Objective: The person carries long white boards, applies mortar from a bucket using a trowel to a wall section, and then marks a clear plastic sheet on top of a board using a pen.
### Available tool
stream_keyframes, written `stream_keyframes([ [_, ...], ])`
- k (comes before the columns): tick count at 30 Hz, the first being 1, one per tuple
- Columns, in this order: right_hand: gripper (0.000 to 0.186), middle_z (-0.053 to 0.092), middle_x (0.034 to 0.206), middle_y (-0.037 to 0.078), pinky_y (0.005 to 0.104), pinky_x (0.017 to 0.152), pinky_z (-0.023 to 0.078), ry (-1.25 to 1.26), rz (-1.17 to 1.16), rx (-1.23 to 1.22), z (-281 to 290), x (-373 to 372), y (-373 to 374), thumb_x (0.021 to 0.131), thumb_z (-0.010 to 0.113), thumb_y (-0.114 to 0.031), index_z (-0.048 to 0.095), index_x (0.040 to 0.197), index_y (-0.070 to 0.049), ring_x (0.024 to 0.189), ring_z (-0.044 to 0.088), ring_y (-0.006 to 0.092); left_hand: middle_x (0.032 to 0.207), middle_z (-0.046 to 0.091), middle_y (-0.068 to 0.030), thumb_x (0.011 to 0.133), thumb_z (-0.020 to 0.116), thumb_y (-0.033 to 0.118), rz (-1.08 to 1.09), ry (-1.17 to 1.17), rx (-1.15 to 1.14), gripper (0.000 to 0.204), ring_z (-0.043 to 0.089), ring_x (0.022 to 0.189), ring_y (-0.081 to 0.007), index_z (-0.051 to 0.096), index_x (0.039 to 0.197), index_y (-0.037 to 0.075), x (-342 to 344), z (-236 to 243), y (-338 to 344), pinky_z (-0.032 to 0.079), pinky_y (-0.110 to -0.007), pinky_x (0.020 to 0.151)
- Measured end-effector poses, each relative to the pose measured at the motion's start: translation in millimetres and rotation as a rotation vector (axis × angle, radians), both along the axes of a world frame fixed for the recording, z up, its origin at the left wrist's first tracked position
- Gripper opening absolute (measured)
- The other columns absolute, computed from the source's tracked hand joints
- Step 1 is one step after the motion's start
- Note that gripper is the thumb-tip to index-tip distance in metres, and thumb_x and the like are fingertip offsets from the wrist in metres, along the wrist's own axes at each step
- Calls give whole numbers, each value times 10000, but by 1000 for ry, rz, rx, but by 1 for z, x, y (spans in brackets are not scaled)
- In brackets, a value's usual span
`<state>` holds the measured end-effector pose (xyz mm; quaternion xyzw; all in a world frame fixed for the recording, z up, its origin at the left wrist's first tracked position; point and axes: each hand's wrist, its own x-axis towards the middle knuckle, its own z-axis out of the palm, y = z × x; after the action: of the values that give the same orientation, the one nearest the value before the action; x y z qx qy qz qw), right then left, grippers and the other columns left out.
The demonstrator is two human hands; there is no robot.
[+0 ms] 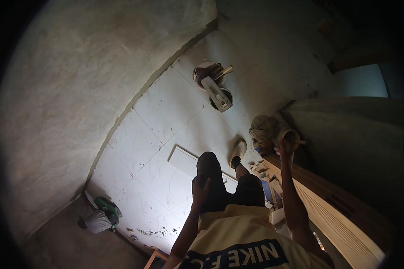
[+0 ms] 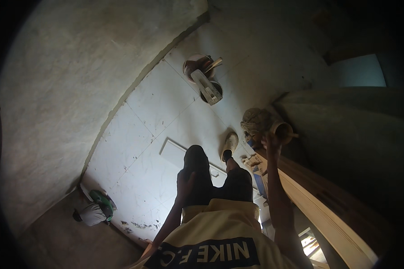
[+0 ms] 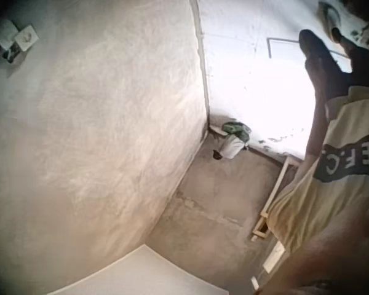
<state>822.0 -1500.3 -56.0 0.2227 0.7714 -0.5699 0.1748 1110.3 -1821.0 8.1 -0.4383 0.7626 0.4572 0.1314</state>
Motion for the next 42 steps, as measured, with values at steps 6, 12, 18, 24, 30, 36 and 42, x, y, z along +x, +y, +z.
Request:
stream_keyframes([
  [6, 399, 713, 968, 127, 323, 726, 544, -7, 287, 110, -72, -91, -158, 874, 725, -353, 637, 1122, -53, 840, 701, 200, 1427, 416, -264, 827, 716, 400, -210, -63, 98, 755, 431, 1302, -427, 403, 1419, 52, -127, -19, -45, 386, -508, 1058],
  [12, 407, 700, 961, 159, 432, 824, 522, -88, 558, 444, -171, -93, -268, 785, 784, -297, 644, 1079, -53, 912, 671, 335, 1425, 392, -288, 795, 735, 486, -535, -463, -45, 912, 449, 1259, -474, 278, 1489, 110, -223, -99, -105, 426, -604, 945],
  [18, 607, 527, 1151, 172, 483, 846, 513, 64, 564, 671, -269, -137, -363, 714, 843, -253, 536, 1208, -79, 1095, 549, 388, 1244, 584, -216, 846, 662, 516, -700, -522, -69, 682, 526, 1195, -409, 545, 1288, 10, -259, -151, -150, 460, -542, 912],
  [24, 510, 579, 1137, 205, 469, 873, 500, 69, 602, 571, -296, -123, -360, 781, 783, -196, 545, 1204, -39, 1054, 584, 396, 1144, 672, -158, 893, 599, 530, -600, -581, -18, 576, 592, 1150, -309, 647, 1171, 27, -279, -162, -175, 434, -463, 956],
  [30, 513, 630, 922, 121, 410, 724, 514, -2, 662, 438, -172, -37, -338, 718, 848, -238, 624, 1146, -63, 785, 628, 277, 1096, 703, -127, 914, 588, 502, -405, -450, 64, 525, 627, 1103, -260, 656, 1148, 37, -296, -163, -181, 373, -403, 1002],
  [36, 348, 671, 1006, 107, 388, 805, 516, -25, 860, 258, -105, -41, -359, 805, 778, -204, 657, 1099, -64, 878, 653, 274, 910, 720, -174, 924, 633, 381, -312, -305, 78, 425, 703, 877, -309, 651, 1052, -24, -295, -168, -182, 520, -407, 794],
  [42, 332, 686, 1130, 98, 393, 922, 522, -269, 969, -119, -106, -77, -373, 842, 708, -204, 678, 1168, -150, 1059, 652, 279, 987, 672, -246, 896, 624, 419, 106, -409, 280, 494, 606, 988, -429, 638, 1093, -34, -278, -179, -182, 439, -504, 903],
])
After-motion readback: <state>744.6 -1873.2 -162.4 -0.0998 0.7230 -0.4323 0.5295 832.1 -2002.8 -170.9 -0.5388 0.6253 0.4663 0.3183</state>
